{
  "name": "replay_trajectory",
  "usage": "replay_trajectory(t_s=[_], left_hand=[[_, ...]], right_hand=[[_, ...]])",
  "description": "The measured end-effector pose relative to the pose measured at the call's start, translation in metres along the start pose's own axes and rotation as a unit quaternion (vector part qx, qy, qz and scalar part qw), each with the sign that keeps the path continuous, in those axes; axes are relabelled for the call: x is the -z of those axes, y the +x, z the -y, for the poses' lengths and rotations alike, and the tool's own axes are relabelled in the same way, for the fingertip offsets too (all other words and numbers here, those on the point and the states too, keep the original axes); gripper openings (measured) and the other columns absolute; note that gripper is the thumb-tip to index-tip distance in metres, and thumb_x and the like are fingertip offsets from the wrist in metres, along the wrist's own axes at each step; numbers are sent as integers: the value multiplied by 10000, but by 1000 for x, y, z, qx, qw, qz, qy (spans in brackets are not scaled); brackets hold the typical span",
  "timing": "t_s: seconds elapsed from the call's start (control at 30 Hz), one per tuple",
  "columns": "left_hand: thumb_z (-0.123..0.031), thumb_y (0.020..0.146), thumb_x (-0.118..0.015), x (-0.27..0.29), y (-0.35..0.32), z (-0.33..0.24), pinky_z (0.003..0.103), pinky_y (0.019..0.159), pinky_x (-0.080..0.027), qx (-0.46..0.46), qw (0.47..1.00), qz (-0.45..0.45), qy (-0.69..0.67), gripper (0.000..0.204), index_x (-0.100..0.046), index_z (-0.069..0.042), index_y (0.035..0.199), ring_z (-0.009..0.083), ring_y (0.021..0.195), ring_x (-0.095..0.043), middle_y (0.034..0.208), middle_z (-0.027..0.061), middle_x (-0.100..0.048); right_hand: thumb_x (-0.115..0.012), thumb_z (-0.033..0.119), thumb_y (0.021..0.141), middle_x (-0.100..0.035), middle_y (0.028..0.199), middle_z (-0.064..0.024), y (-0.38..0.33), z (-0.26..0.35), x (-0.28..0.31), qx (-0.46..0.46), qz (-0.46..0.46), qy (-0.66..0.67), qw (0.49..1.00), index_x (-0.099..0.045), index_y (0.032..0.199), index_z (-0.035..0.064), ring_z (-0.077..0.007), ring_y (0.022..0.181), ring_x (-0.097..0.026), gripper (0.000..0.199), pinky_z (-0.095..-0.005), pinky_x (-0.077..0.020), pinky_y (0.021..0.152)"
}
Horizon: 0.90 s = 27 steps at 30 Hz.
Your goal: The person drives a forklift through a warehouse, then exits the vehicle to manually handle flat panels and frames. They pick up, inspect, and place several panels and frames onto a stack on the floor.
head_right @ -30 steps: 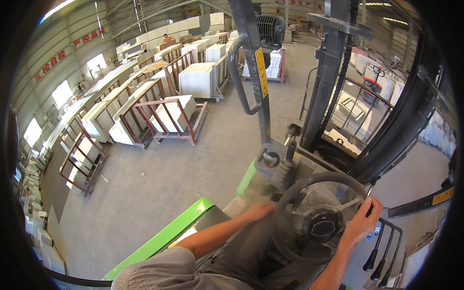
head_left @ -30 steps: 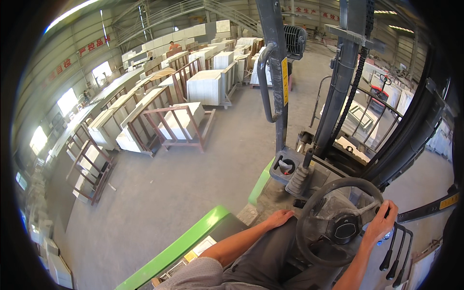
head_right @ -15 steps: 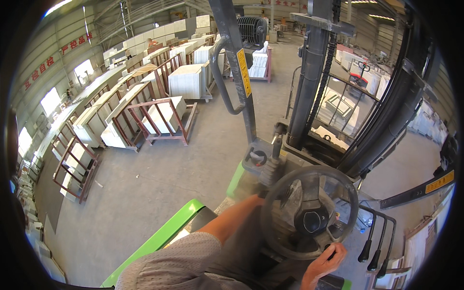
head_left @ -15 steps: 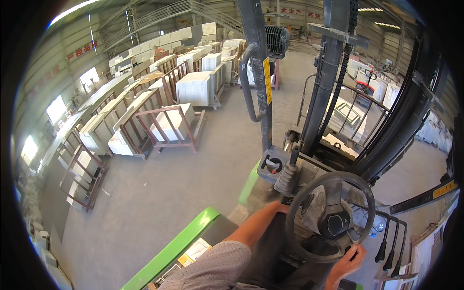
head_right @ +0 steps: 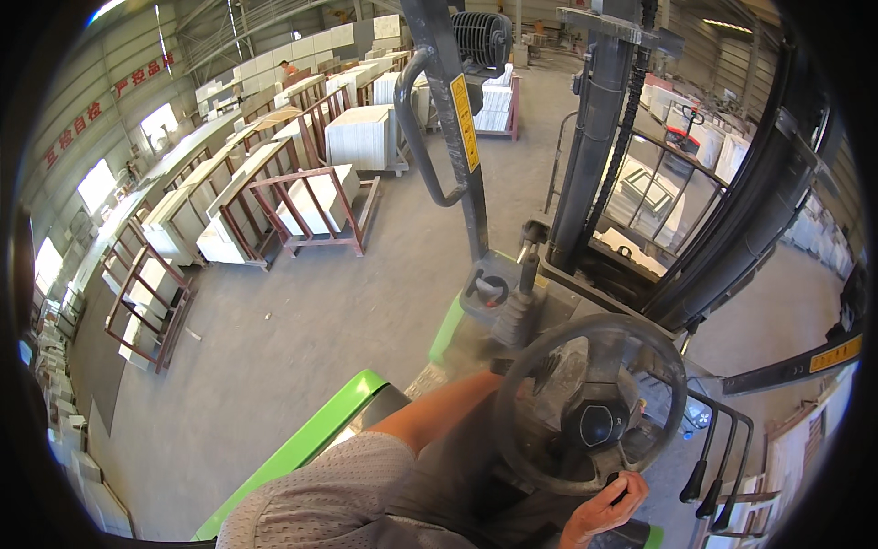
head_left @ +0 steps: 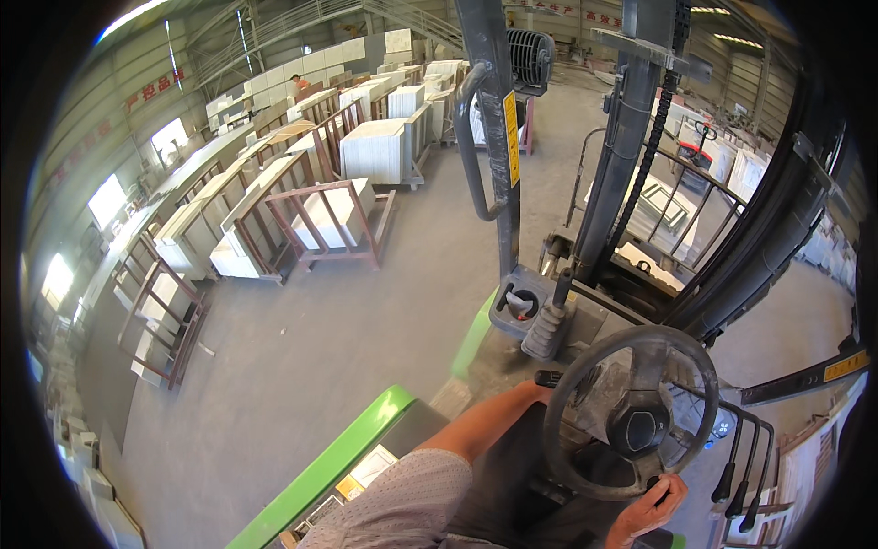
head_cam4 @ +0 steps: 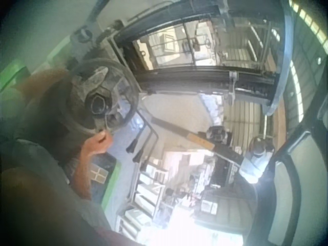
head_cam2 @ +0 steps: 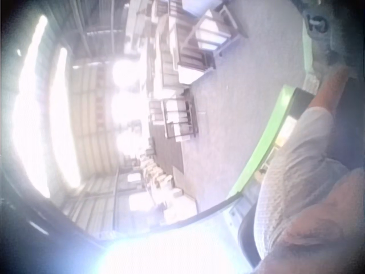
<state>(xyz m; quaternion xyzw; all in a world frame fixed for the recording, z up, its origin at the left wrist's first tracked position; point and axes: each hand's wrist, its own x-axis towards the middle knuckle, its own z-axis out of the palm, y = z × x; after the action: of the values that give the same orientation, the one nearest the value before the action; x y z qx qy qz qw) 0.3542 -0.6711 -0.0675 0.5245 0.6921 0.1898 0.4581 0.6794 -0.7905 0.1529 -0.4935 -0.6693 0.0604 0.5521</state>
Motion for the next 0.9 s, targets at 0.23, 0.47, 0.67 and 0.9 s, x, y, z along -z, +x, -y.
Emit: replay_trajectory(t_s=[0.23, 0.47, 0.67, 0.9], left_hand=[[-555, 937, -459, -12, -18, 2, 423, 1059, -389, -17, 999, -15, 23, 634, -540, -43, 1304, 396, 1250, -512, 1312, 216, -573], [-556, 945, -454, -7, -50, 6, 422, 1070, -377, -30, 998, -20, 51, 648, -506, -37, 1331, 405, 1266, -493, 1336, 218, -552], [-557, 952, -449, 9, -63, 2, 422, 1079, -366, -39, 998, -36, 35, 661, -476, -32, 1353, 412, 1280, -476, 1356, 220, -534], [-558, 960, -444, 15, -98, -5, 421, 1089, -354, -35, 998, -55, 25, 677, -442, -26, 1379, 420, 1296, -457, 1380, 222, -513]], right_hand=[[-550, 19, 944, -593, 936, -171, -3, 19, 9, 13, -2, 22, 1000, -599, 927, -35, -323, 849, -580, 75, -426, -483, 778], [-601, -32, 858, -610, 897, -164, -8, 52, 22, 24, -2, 32, 999, -600, 913, -5, -322, 815, -599, 61, -401, -505, 715], [-653, -49, 798, -629, 884, -129, -2, 67, 22, 54, -33, 27, 998, -603, 884, 23, -288, 789, -615, 122, -381, -506, 699], [-726, 27, 795, -636, 911, -92, -4, 72, 28, 60, -42, 31, 997, -642, 903, 46, -291, 809, -614, 138, -386, -489, 728]])
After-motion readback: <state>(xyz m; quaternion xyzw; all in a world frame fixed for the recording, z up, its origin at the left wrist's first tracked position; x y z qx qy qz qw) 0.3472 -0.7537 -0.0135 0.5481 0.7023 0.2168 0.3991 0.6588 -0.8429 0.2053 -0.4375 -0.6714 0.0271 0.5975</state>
